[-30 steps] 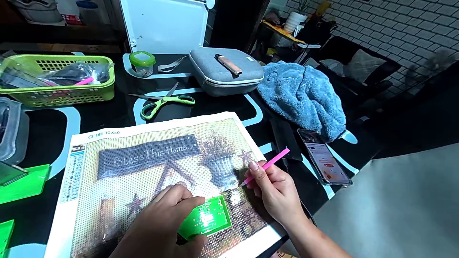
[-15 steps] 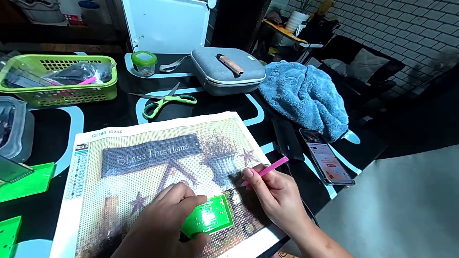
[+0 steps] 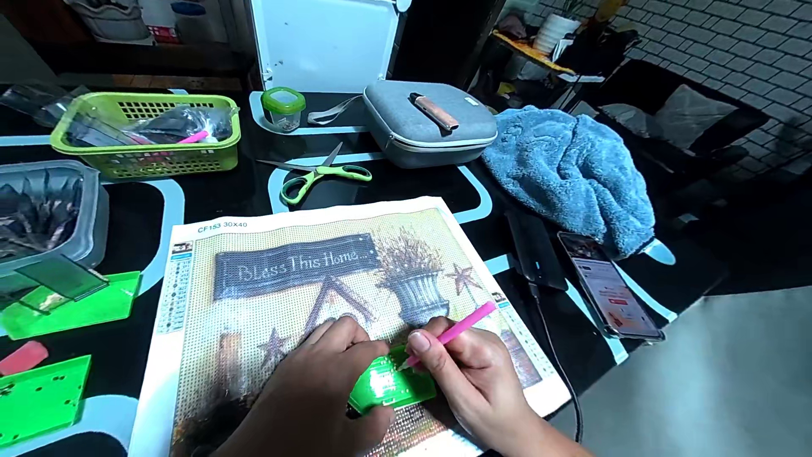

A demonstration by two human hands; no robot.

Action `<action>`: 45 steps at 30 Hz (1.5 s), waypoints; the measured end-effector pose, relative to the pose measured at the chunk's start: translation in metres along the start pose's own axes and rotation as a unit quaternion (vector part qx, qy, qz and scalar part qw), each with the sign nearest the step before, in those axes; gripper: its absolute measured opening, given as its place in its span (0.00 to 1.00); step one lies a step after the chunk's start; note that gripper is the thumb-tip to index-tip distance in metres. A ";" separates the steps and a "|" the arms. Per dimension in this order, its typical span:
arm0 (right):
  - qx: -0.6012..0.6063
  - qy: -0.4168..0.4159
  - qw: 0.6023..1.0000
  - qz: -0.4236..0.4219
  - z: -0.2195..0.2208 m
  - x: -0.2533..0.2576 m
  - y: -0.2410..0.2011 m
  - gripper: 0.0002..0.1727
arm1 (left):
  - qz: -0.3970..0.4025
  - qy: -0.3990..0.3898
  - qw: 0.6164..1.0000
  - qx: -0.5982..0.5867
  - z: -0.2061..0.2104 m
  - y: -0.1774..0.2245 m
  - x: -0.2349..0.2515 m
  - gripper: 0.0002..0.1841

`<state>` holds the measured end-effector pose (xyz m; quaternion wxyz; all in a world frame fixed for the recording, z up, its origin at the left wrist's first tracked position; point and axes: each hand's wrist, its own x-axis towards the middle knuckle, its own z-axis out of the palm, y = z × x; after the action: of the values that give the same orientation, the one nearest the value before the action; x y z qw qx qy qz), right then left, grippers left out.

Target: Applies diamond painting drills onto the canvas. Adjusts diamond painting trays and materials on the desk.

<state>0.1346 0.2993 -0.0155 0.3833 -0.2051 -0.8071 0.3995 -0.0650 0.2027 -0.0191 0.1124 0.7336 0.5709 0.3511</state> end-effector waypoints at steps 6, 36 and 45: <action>-0.006 -0.001 1.000 -0.007 0.000 0.000 0.000 0.20 | -0.002 -0.005 1.000 0.001 -0.001 0.001 0.001 0.24; -0.038 0.131 0.984 0.112 -0.045 -0.006 0.019 0.16 | -0.051 -0.091 0.993 -0.051 -0.018 0.010 0.006 0.26; -0.157 0.104 0.982 0.020 -0.044 -0.008 0.020 0.18 | -0.050 -0.095 0.993 -0.046 -0.019 0.010 0.006 0.26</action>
<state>0.1748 0.3278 -0.0183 0.4198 -0.3191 -0.8113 0.2524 -0.0690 0.2003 0.0027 0.2165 0.7285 0.5767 0.2998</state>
